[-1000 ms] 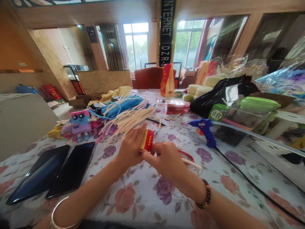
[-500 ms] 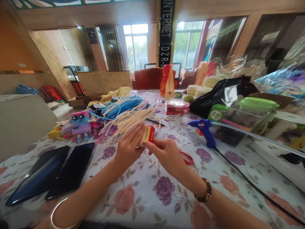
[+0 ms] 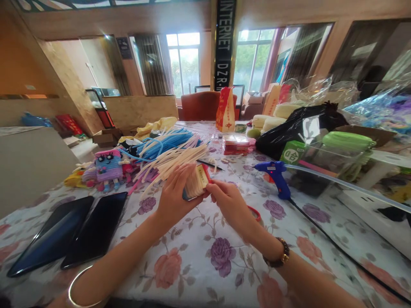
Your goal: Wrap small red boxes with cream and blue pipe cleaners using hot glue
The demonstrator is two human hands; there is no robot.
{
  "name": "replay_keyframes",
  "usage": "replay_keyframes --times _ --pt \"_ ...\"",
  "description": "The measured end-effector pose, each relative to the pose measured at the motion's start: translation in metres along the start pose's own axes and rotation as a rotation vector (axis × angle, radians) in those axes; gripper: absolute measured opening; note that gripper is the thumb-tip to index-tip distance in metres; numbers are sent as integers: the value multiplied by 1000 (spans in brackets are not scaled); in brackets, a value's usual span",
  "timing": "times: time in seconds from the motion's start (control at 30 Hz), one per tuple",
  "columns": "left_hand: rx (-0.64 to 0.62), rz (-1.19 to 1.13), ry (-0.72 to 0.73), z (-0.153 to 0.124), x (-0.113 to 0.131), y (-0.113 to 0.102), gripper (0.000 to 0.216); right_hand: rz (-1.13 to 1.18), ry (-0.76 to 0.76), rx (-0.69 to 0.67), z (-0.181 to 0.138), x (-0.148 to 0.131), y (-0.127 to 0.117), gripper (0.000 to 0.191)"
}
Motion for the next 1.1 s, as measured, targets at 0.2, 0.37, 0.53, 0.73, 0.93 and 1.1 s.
replay_keyframes --times 0.2,0.37,0.53,0.73,0.93,1.1 --pt "-29 -154 -166 -1 -10 3 73 56 30 -58 5 3 -4 23" --pt "-9 -314 -128 2 -4 0 69 119 -8 -57 14 6 -13 29" --pt "61 -309 -93 1 -1 -7 71 81 -38 -69 14 2 -13 34" --pt "111 -300 -46 -1 3 -10 79 38 -51 -105 11 -4 -9 32" --pt "94 -278 -36 -2 3 -8 77 9 -65 -109 9 -7 -9 33" --pt "78 -235 -18 -2 4 -8 73 -21 -57 -114 8 -8 -8 34"
Point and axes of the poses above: each hand's wrist, its own z-axis towards the middle knuckle, its own y-axis out of the palm, x = y × z, the point moved 10 cm from there along z, towards the middle knuckle, and after that the axes turned 5 degrees about y, right-handed, at the moved point
